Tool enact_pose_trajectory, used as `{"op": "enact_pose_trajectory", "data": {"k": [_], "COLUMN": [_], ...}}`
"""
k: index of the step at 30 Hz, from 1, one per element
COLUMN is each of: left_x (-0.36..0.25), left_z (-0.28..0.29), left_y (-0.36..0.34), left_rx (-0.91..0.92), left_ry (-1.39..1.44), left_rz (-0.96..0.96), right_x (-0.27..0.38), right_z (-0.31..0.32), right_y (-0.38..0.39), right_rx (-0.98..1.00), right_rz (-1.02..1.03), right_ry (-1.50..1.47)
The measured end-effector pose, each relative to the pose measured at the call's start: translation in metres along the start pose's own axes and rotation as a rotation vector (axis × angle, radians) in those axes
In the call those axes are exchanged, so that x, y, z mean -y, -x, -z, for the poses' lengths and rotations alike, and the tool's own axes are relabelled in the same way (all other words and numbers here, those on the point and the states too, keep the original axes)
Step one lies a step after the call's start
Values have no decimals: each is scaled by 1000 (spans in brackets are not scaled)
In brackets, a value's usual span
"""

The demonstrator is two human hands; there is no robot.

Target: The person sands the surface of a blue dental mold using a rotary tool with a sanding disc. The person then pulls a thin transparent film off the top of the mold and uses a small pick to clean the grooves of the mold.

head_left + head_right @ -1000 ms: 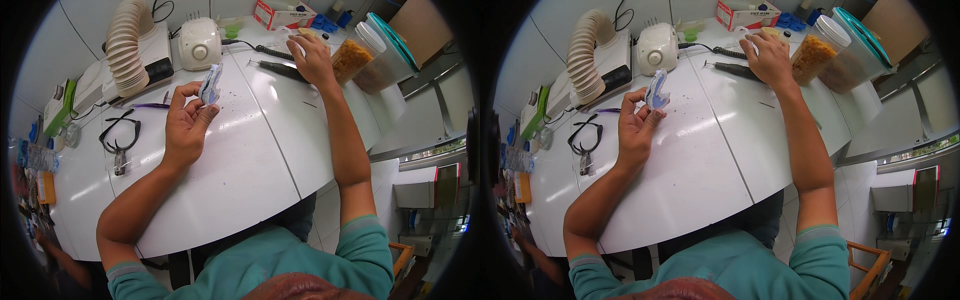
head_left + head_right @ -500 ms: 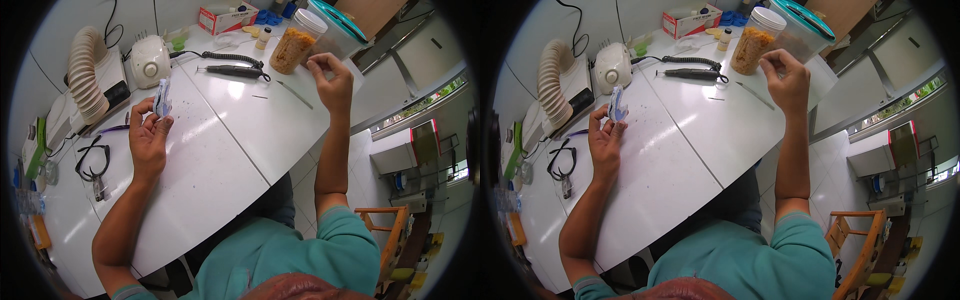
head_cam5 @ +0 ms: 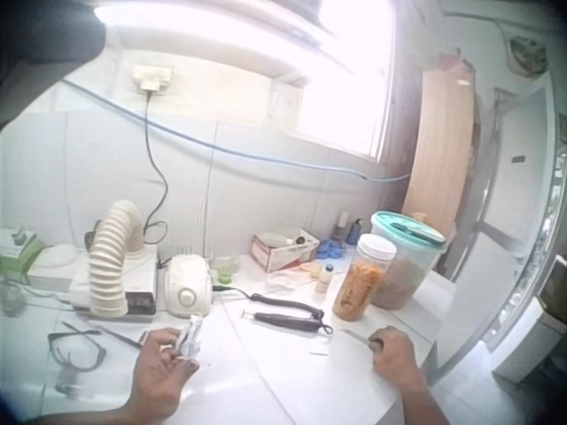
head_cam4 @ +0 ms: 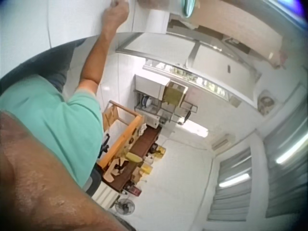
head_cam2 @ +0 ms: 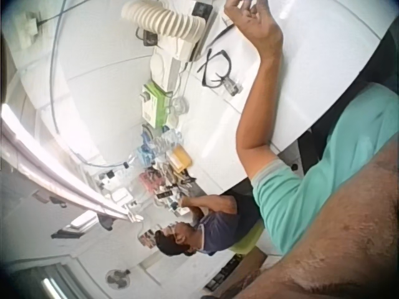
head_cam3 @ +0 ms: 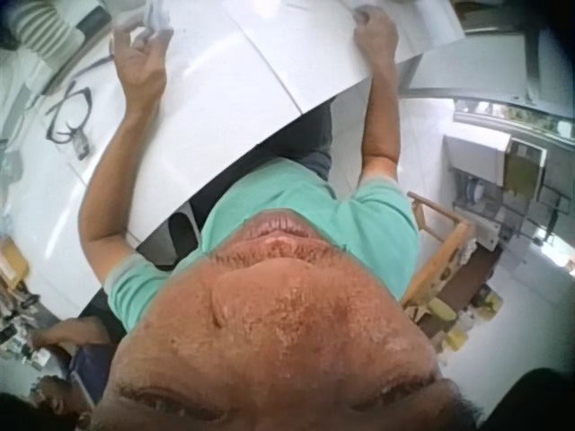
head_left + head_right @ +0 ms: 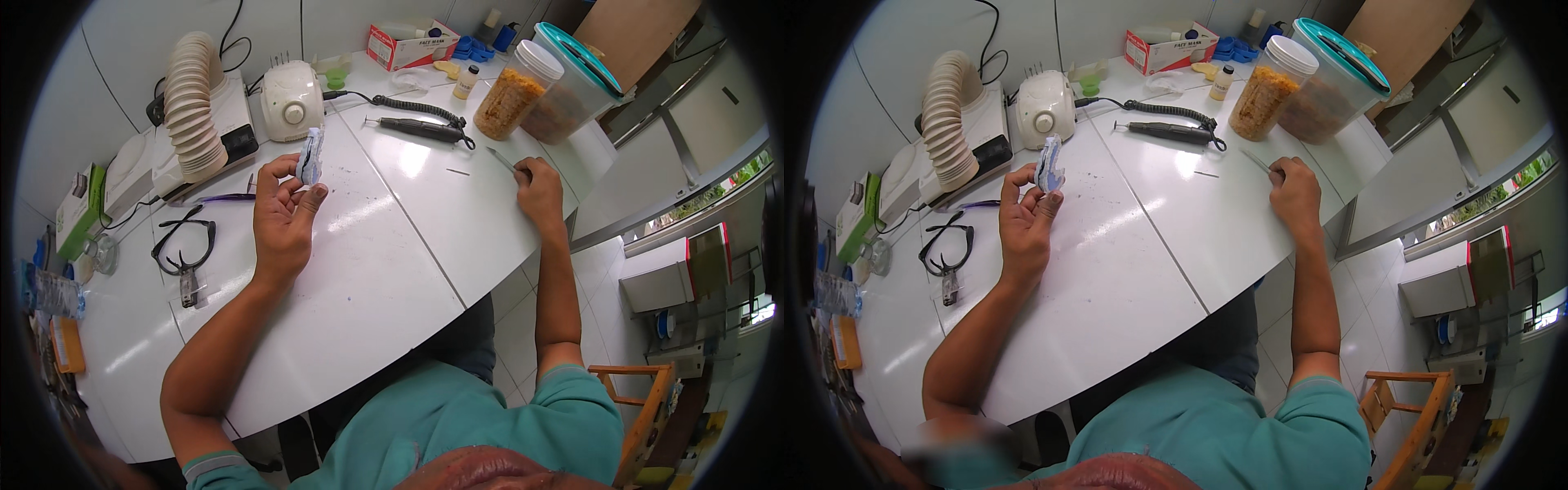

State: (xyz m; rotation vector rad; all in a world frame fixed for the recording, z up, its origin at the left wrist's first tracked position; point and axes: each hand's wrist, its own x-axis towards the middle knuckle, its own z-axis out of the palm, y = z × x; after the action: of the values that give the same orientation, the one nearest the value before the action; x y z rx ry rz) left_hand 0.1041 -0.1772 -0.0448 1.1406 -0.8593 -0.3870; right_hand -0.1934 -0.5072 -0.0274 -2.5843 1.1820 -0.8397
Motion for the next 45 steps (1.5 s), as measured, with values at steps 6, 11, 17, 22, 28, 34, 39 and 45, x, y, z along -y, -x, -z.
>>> {"op": "enact_pose_trajectory", "data": {"k": [6, 11, 17, 22, 28, 34, 39, 45], "left_x": [-1, 0, 1, 2, 2, 1, -1, -2], "left_z": [-1, 0, -2, 1, 1, 4, -1, -3], "left_y": [2, 1, 1, 1, -1, 1, 0, -1], "left_rx": [-19, -5, -11, 34, 11, 44, 33, 2], "left_ry": [31, 19, 4, -26, -32, -12, 8, 14], "left_rz": [35, 17, 22, 44, 11, 38, 42, 38], "right_x": [8, 31, 72, 83, 84, 70, 14, -7], "right_z": [-7, -10, -7, -10, -16, 0, 20, 12], "right_y": [-2, 0, 1, -9, -20, -24, -48, -62], "right_rx": [-12, -142, 21, 151, 185, 218, 86, 229], "right_rz": [-60, 175, 651, 717, 749, 617, 238, 129], "right_ry": [52, 35, 161, 322, 370, 311, 456, 469]}}
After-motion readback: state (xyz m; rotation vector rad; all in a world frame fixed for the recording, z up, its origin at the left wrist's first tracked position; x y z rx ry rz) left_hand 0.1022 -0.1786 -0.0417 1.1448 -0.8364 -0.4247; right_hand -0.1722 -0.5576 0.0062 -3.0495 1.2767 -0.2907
